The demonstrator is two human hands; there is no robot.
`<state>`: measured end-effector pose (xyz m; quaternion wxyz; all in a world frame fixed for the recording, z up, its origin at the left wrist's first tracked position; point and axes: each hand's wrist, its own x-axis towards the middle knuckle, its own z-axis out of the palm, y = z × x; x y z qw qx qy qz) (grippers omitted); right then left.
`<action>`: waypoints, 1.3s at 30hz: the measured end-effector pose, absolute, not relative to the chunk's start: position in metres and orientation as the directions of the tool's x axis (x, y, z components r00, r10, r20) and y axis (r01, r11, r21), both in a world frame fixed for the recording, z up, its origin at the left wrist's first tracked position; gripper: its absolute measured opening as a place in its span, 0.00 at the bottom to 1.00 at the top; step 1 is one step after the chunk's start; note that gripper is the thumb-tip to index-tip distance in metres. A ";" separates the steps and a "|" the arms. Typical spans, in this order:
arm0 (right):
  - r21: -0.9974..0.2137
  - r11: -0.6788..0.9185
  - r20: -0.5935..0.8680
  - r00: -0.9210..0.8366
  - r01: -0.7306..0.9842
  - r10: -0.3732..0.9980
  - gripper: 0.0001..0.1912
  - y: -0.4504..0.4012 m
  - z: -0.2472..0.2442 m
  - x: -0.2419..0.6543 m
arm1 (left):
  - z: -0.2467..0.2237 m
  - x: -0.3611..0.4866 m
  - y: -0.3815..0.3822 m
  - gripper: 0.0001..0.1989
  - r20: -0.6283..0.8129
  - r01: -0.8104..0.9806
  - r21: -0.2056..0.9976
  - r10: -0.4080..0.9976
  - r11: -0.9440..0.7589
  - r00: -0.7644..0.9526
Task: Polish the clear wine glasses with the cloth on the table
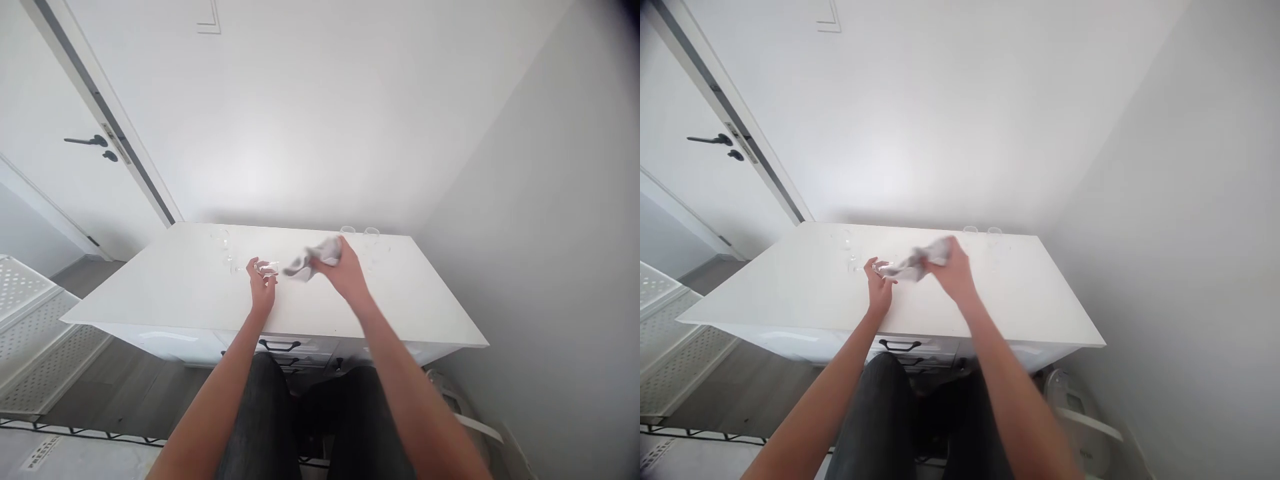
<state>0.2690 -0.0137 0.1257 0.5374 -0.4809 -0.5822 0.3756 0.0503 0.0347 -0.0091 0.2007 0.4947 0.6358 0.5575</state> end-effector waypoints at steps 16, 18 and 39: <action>-0.980 0.136 0.133 0.030 -0.143 0.991 0.21 0.024 -0.003 0.223 | -0.020 0.048 0.033 0.26 0.402 0.227 0.901 0.909 -0.371 -0.109; -0.975 0.176 0.185 -0.059 -0.135 0.981 0.26 0.020 -0.006 0.226 | -0.020 0.048 0.032 0.25 0.386 0.220 0.908 0.916 -0.357 -0.108; -0.978 0.138 0.188 -0.369 -0.159 0.910 0.36 0.040 0.002 0.258 | -0.019 0.050 0.027 0.19 0.482 0.338 0.817 0.875 -0.467 0.044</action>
